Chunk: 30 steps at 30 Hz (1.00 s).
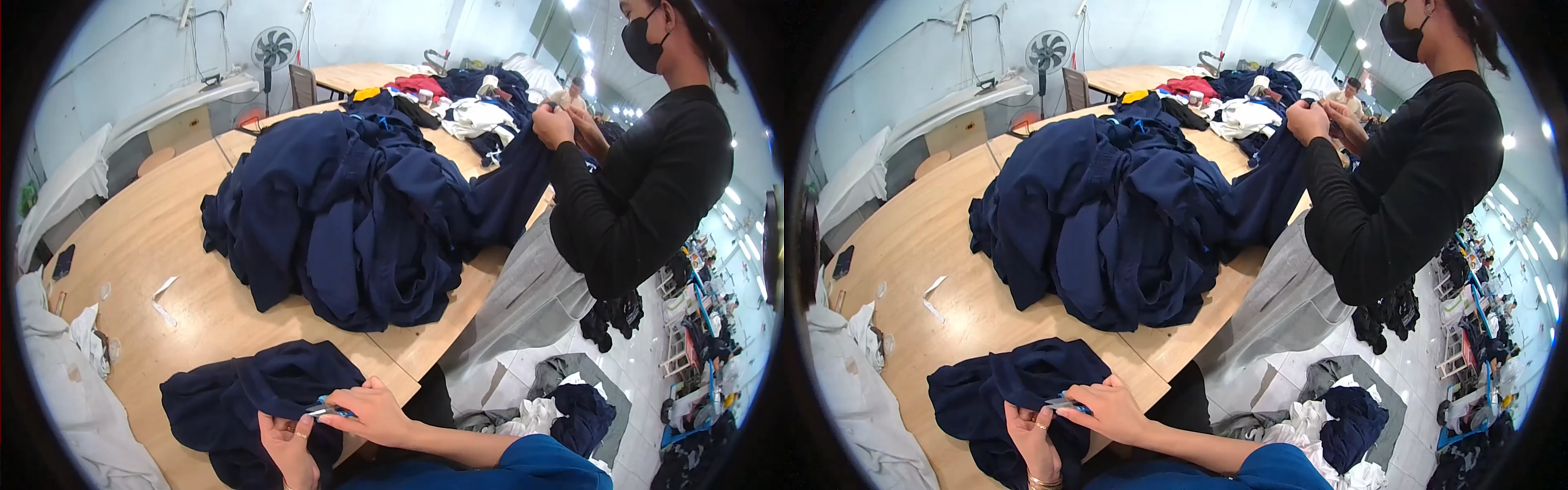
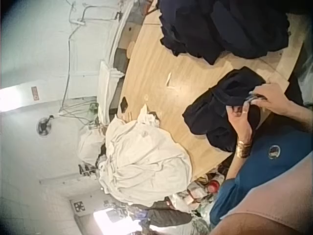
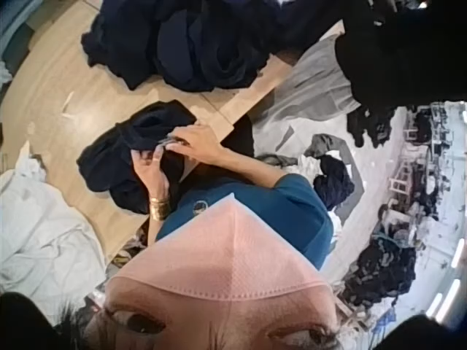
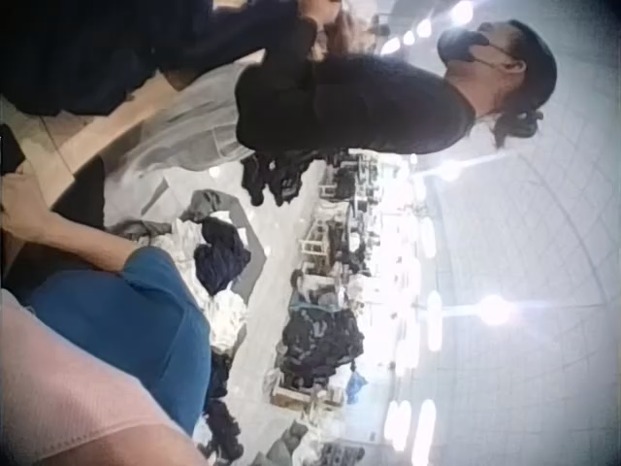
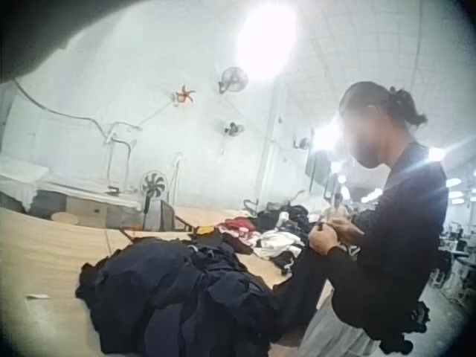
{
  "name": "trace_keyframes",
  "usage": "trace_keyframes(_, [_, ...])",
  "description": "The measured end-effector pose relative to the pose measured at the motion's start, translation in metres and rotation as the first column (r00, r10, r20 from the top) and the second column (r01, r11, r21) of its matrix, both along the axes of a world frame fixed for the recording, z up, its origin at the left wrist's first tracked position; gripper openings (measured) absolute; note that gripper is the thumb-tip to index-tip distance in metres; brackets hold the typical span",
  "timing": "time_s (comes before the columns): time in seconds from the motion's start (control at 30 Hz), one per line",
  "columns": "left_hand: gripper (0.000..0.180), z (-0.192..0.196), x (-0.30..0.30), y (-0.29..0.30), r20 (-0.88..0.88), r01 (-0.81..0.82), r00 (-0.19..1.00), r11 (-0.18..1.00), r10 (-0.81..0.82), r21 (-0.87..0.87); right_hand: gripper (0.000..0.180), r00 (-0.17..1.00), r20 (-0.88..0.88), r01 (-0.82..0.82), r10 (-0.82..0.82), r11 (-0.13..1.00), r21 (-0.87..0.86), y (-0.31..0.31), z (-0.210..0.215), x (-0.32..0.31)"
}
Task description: Trimming loose threads from navy blue garments using industrial thread nippers.
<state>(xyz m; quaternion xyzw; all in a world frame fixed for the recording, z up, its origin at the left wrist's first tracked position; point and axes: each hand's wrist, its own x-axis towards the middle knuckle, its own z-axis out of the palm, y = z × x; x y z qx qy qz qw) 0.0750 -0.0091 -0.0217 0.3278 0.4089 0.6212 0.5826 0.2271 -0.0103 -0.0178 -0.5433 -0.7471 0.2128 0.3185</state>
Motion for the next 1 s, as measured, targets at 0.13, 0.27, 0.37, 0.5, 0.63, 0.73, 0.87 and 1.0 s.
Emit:
trace_keyframes(0.13, [0.055, 0.000, -0.001, 0.004, -0.010, 0.010, 1.000, 1.000, -0.011, -0.025, 0.031, 1.000, -0.015, 0.005, -0.005, 1.000, 0.003, 0.003, -0.002, 0.000])
trace_keyframes(0.27, [0.055, 0.000, -0.003, 0.005, 0.014, 0.008, 1.000, 1.000, -0.008, -0.014, 0.031, 1.000, -0.006, -0.003, 0.004, 1.000, 0.003, 0.005, 0.001, 0.000])
trace_keyframes(0.37, [0.054, 0.003, -0.003, 0.003, 0.043, 0.010, 0.999, 1.000, -0.009, -0.027, 0.030, 0.999, -0.044, -0.027, 0.026, 0.999, -0.021, 0.005, 0.002, -0.001])
trace_keyframes(0.5, [0.054, 0.007, -0.005, -0.001, 0.053, 0.013, 0.999, 0.999, -0.011, -0.043, 0.029, 0.998, -0.062, -0.028, 0.028, 1.000, -0.007, 0.003, 0.003, -0.003])
trace_keyframes(0.63, [0.052, 0.007, -0.008, -0.004, 0.033, 0.024, 0.999, 0.999, -0.023, -0.039, 0.026, 0.999, -0.041, -0.023, 0.022, 0.999, -0.046, -0.002, 0.002, -0.003])
trace_keyframes(0.73, [0.050, 0.009, -0.009, -0.007, 0.065, 0.016, 0.998, 0.999, -0.013, -0.047, 0.024, 0.999, -0.039, -0.019, 0.021, 0.999, 0.036, -0.002, 0.001, 0.002])
trace_keyframes(0.87, [0.048, 0.012, -0.010, -0.011, 0.153, -0.018, 0.987, 0.992, 0.037, -0.129, 0.026, 0.976, -0.189, 0.104, -0.106, 0.994, -0.018, -0.005, 0.008, 0.009])
trace_keyframes(1.0, [0.040, 0.006, -0.014, -0.015, 0.124, 0.046, 0.992, 0.980, -0.022, -0.196, 0.048, 0.965, -0.254, -0.042, 0.062, 0.996, 0.084, -0.005, 0.015, -0.008])
